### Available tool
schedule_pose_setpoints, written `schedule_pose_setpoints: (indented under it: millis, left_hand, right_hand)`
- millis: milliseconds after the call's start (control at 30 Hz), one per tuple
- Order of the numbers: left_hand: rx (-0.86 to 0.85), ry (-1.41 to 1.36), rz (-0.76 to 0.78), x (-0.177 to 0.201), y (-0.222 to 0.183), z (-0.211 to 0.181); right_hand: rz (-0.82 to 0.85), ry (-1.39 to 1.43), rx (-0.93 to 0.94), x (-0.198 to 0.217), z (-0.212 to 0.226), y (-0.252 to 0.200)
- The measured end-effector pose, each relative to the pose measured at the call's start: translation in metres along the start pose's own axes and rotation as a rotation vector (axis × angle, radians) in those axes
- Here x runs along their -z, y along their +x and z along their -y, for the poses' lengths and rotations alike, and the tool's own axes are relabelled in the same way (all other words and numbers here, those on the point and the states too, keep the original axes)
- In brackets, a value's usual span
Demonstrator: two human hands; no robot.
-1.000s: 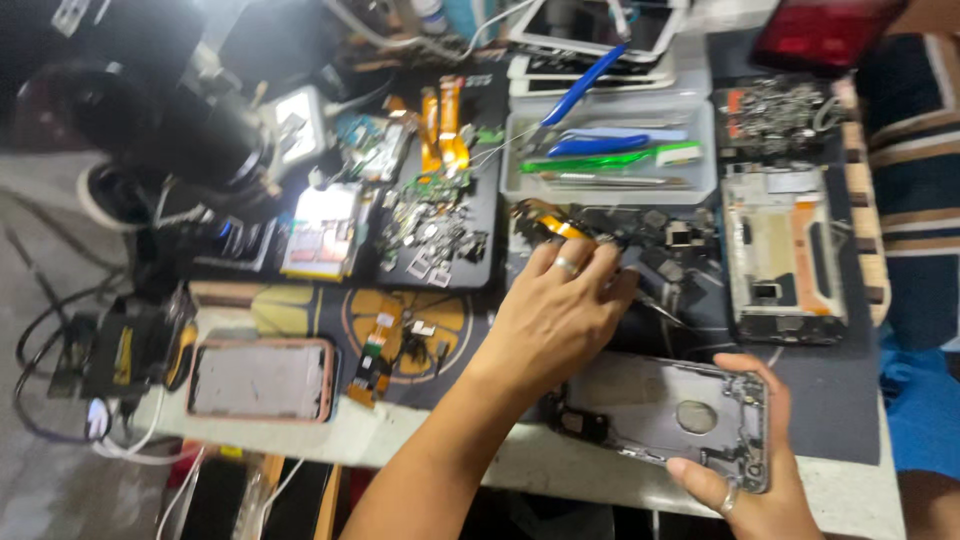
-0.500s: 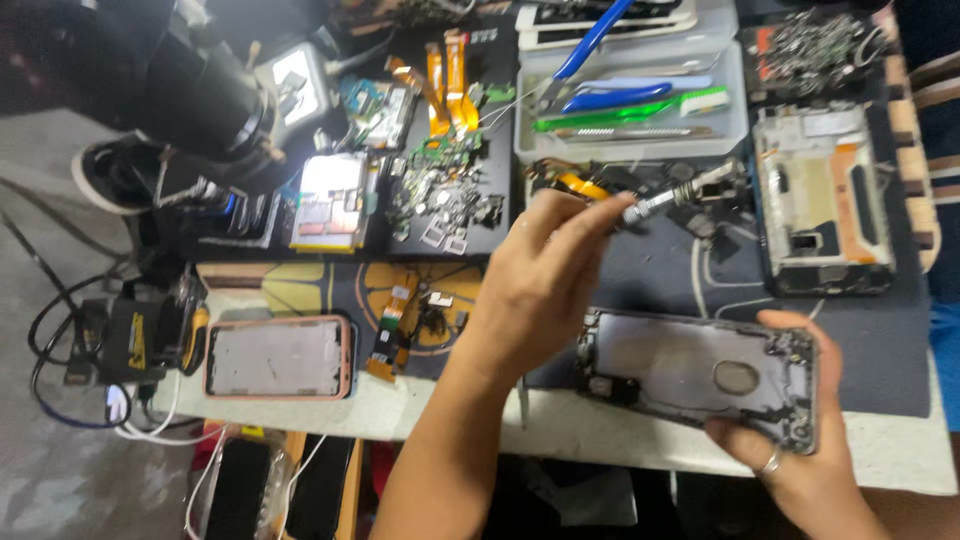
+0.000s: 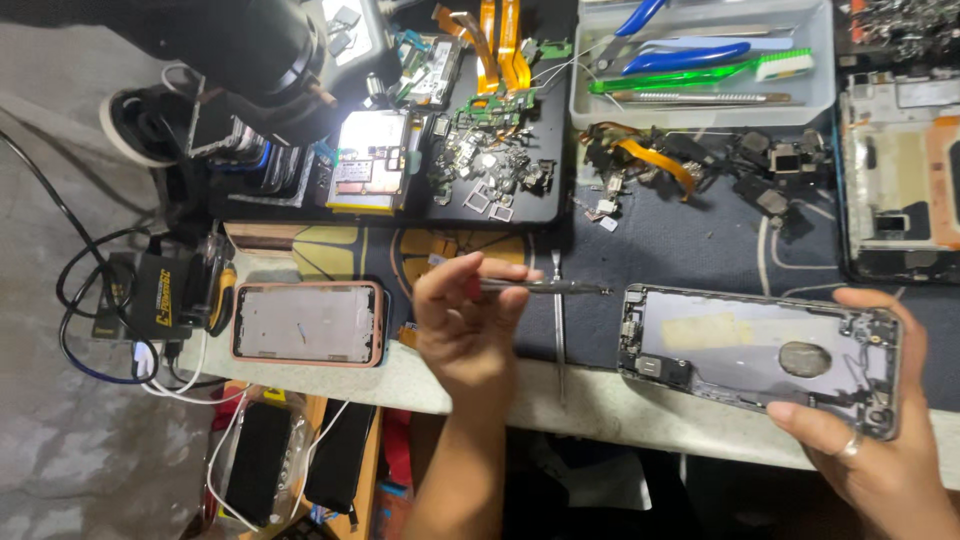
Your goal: The person disassembles a smartphone using a screwdriver and tweezers, removing screws and prying open the casing to access internal components. They manipulate small parts and connectors on the workbench.
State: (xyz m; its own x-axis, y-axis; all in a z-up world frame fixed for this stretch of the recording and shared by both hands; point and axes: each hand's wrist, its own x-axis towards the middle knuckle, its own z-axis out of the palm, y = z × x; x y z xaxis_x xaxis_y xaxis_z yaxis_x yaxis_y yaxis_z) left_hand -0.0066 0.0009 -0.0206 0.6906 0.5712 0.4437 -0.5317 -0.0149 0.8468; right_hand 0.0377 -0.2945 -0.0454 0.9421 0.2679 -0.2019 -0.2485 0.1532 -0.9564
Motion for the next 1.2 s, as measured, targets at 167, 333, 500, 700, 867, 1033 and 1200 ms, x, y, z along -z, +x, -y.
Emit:
schedule_pose_setpoints:
  millis: [167,333,500,700,867,1033,1200]
  left_hand:
    - [-0.229,0.215,0.227,-0.006,-0.013,0.005]
    - [-0.249,0.311,0.295,-0.010,-0.009,0.001]
    - [-0.216,0.373,0.344,-0.010,-0.007,-0.001]
    - [-0.242,0.418,0.354,-0.012,-0.005,0.001]
    - [-0.225,0.421,0.350,-0.012,-0.006,0.003]
    - [-0.221,0.416,0.356,-0.012,-0.006,0.002]
    - [-0.226,0.418,0.356,-0.013,-0.005,0.000]
  right_hand:
    - [-0.013,-0.027,0.026,-0.003,0.002,-0.002]
    - [-0.007,-0.107,-0.031,-0.007,0.010,0.007]
    - [0.007,-0.103,-0.015,-0.005,0.008,0.007]
    - [-0.017,-0.134,0.002,-0.002,0.004,0.006]
    - [-0.005,-0.085,0.003,-0.001,0.002,0.005]
    - [0.003,-0.094,-0.002,0.001,0.001,0.005]
    - [0.026,-0.129,0.007,0.003,0.001,0.005]
